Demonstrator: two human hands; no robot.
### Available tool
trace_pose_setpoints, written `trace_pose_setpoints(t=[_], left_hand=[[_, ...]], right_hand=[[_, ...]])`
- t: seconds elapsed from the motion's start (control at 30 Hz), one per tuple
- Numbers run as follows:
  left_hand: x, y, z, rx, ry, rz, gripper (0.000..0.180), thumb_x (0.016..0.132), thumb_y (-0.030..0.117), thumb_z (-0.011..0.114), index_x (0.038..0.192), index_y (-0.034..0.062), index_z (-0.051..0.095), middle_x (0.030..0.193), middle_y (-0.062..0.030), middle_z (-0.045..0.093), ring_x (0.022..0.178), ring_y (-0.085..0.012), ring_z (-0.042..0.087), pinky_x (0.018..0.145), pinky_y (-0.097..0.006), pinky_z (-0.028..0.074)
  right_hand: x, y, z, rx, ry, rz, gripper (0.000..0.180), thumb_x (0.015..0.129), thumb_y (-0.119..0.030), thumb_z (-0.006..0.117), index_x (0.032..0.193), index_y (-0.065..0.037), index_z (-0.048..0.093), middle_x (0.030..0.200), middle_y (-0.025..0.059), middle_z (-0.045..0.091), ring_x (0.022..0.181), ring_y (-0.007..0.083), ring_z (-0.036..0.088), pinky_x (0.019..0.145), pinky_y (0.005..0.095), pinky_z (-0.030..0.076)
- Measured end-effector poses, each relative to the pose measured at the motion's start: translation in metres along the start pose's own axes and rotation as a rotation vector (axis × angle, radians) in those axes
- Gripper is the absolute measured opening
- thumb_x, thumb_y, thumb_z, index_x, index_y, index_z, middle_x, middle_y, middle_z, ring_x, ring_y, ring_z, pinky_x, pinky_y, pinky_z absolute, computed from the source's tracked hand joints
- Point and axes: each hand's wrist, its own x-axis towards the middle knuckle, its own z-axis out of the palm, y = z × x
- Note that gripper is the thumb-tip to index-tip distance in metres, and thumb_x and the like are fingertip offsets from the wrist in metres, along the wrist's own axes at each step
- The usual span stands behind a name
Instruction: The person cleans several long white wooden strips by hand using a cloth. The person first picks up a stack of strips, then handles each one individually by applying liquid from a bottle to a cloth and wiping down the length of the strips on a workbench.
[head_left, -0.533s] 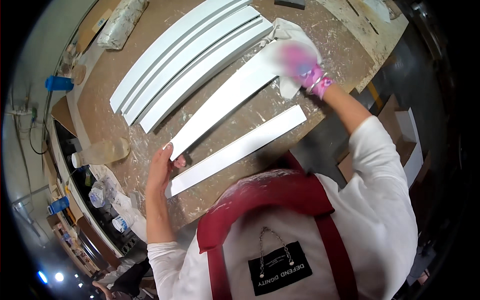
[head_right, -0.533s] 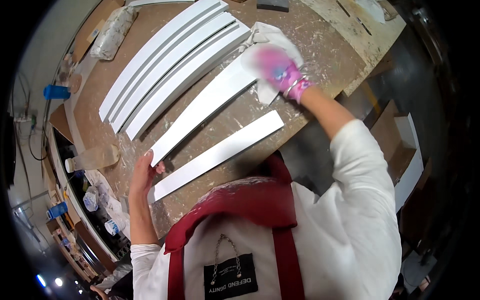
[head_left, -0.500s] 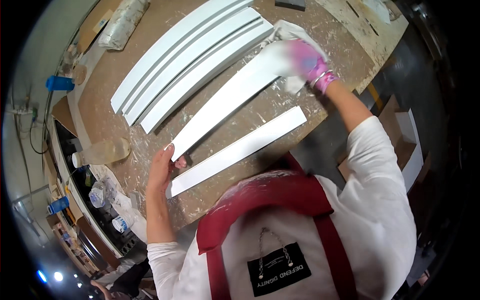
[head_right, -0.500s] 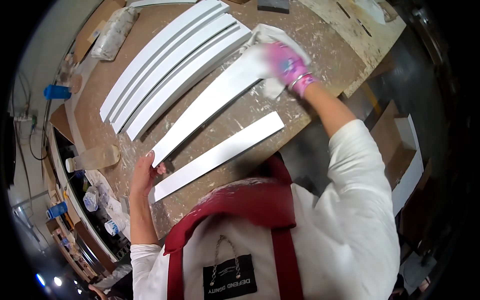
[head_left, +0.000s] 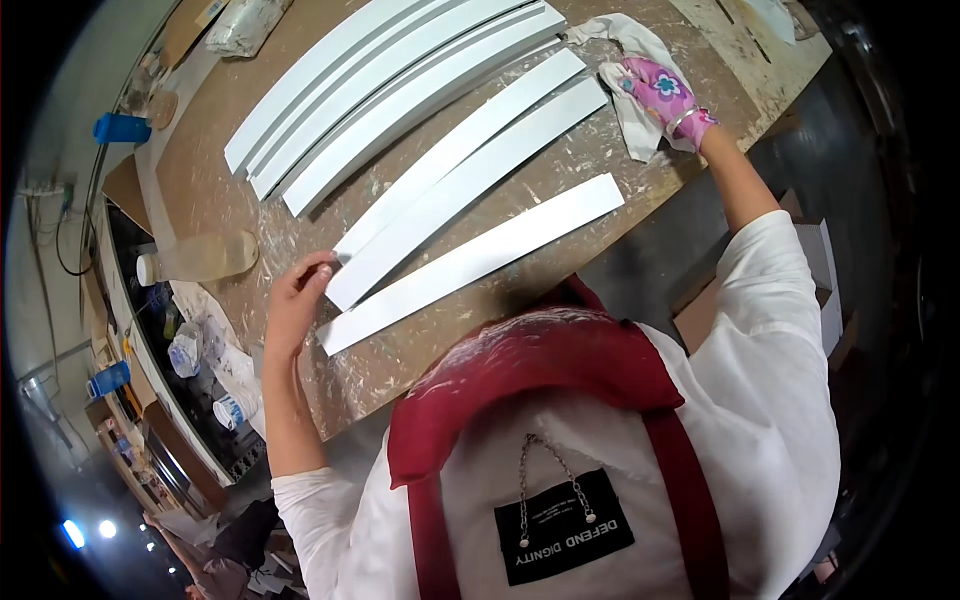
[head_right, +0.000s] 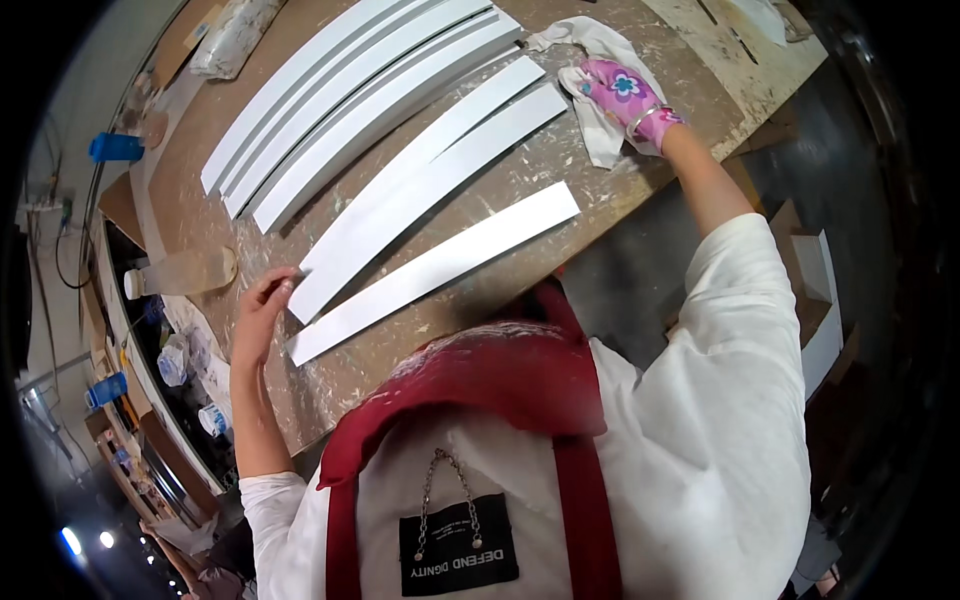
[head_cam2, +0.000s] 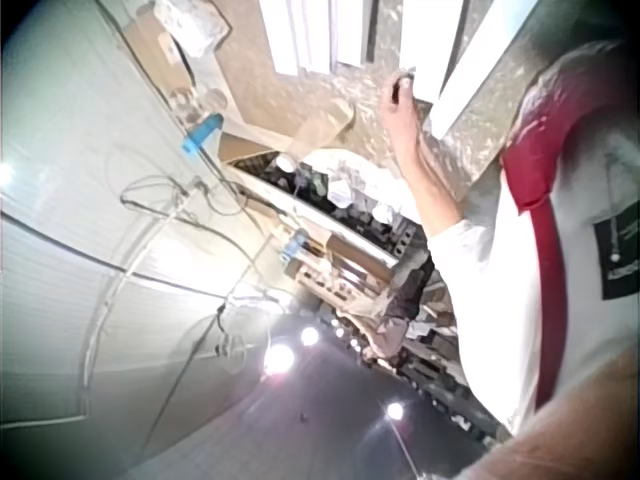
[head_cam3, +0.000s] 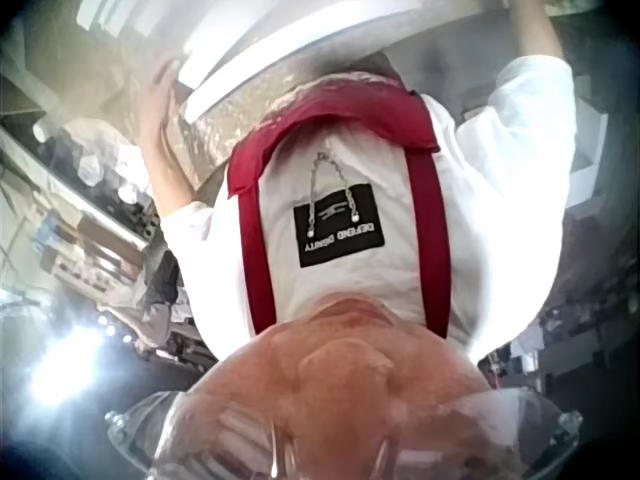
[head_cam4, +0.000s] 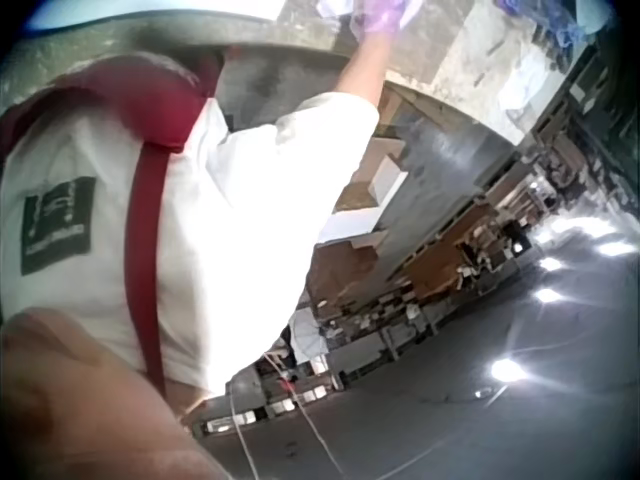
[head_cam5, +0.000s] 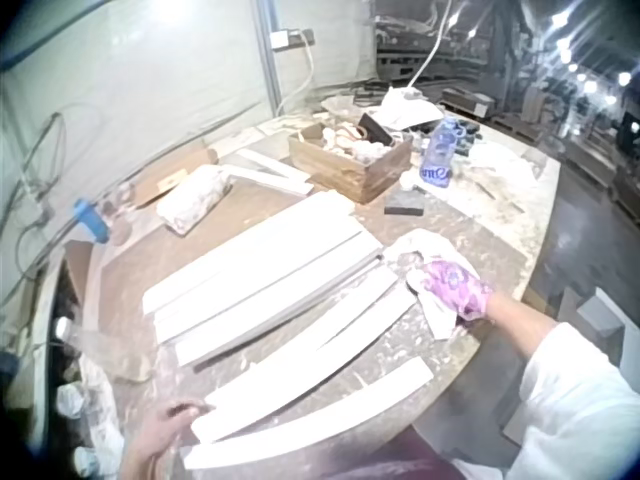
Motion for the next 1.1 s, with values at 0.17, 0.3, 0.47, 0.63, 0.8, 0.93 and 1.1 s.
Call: trace_pose_setpoints(t=[0.17, 0.3, 0.47, 0.63, 0.8, 0.93, 1.1], left_hand=[[0.003, 0.016, 0.014, 0.544, 0.241, 0.390, 0.019, 0.088, 0.012, 0.059, 0.104, 0.0020, 0.063, 0.103, -0.0068, 0.062, 0.093, -0.0192, 0.059, 0.082, -0.029, 0.045], [-0.017, 0.058, 0.105, 0.703, -0.062, 0.744, 0.061, 0.072, 0.018, 0.074, 0.126, 0.0064, 0.050, 0.123, -0.0164, 0.055, 0.115, -0.0346, 0.051, 0.097, -0.042, 0.041], [-0.013, 0.031, 0.156, 0.928, -0.096, 0.878, 0.067, 0.079, 0.021, 0.067, 0.137, 0.0067, 0.037, 0.135, -0.0128, 0.045, 0.117, -0.0292, 0.048, 0.096, -0.041, 0.038], [-0.012, 0.023, 0.158, 0.920, -0.053, 0.853, 0.065, 0.080, 0.014, 0.063, 0.139, 0.0093, 0.036, 0.133, -0.0097, 0.046, 0.113, -0.0261, 0.050, 0.091, -0.038, 0.039], [-0.011, 0.026, 0.159, 0.912, -0.032, 0.871, 0.063, 0.081, 0.014, 0.061, 0.139, 0.0094, 0.036, 0.132, -0.0089, 0.046, 0.112, -0.0254, 0.051, 0.090, -0.038, 0.039], [-0.014, 0.026, 0.157, 0.919, -0.042, 0.873, 0.061, 0.082, 0.013, 0.059, 0.139, 0.0094, 0.037, 0.133, -0.0083, 0.046, 0.113, -0.0246, 0.050, 0.090, -0.038, 0.039], [-0.014, 0.026, 0.158, 0.931, -0.035, 0.872, 0.060, 0.082, 0.013, 0.059, 0.138, 0.0088, 0.038, 0.133, -0.0087, 0.046, 0.113, -0.0243, 0.050, 0.090, -0.038, 0.039]], right_hand=[[-0.034, -0.028, -0.021, -0.031, 0.126, -0.035, 0.037, 0.090, -0.022, 0.053, 0.120, 0.000, 0.054, 0.114, 0.0192, 0.060, 0.105, 0.0326, 0.057, 0.092, 0.0358, 0.044], [-0.077, -0.108, -0.036, -0.349, 0.035, -0.268, 0.036, 0.088, -0.021, 0.053, 0.119, -0.003, 0.054, 0.108, 0.0147, 0.061, 0.096, 0.0260, 0.061, 0.087, 0.0335, 0.047], [-0.125, -0.155, 0.060, -0.500, 0.059, -0.785, 0.038, 0.081, -0.022, 0.055, 0.116, -0.006, 0.055, 0.102, 0.0118, 0.061, 0.086, 0.0232, 0.062, 0.078, 0.0337, 0.051], [-0.138, -0.100, 0.018, -0.317, 0.008, -0.270, 0.033, 0.079, -0.017, 0.055, 0.111, -0.008, 0.057, 0.092, 0.0124, 0.059, 0.086, 0.0301, 0.060, 0.075, 0.0407, 0.052], [-0.129, -0.122, 0.013, -0.381, 0.023, -0.469, 0.034, 0.082, -0.020, 0.054, 0.114, -0.009, 0.056, 0.103, 0.0133, 0.061, 0.093, 0.0302, 0.061, 0.081, 0.0403, 0.051], [-0.133, -0.134, 0.034, -0.300, -0.076, -0.652, 0.035, 0.075, -0.016, 0.059, 0.110, -0.012, 0.057, 0.098, 0.0106, 0.060, 0.089, 0.0285, 0.061, 0.079, 0.0410, 0.051], [-0.126, -0.069, -0.019, -0.539, -0.160, -0.323, 0.024, 0.084, -0.015, 0.057, 0.108, -0.010, 0.057, 0.097, 0.0119, 0.062, 0.087, 0.0301, 0.061, 0.074, 0.0413, 0.051]])
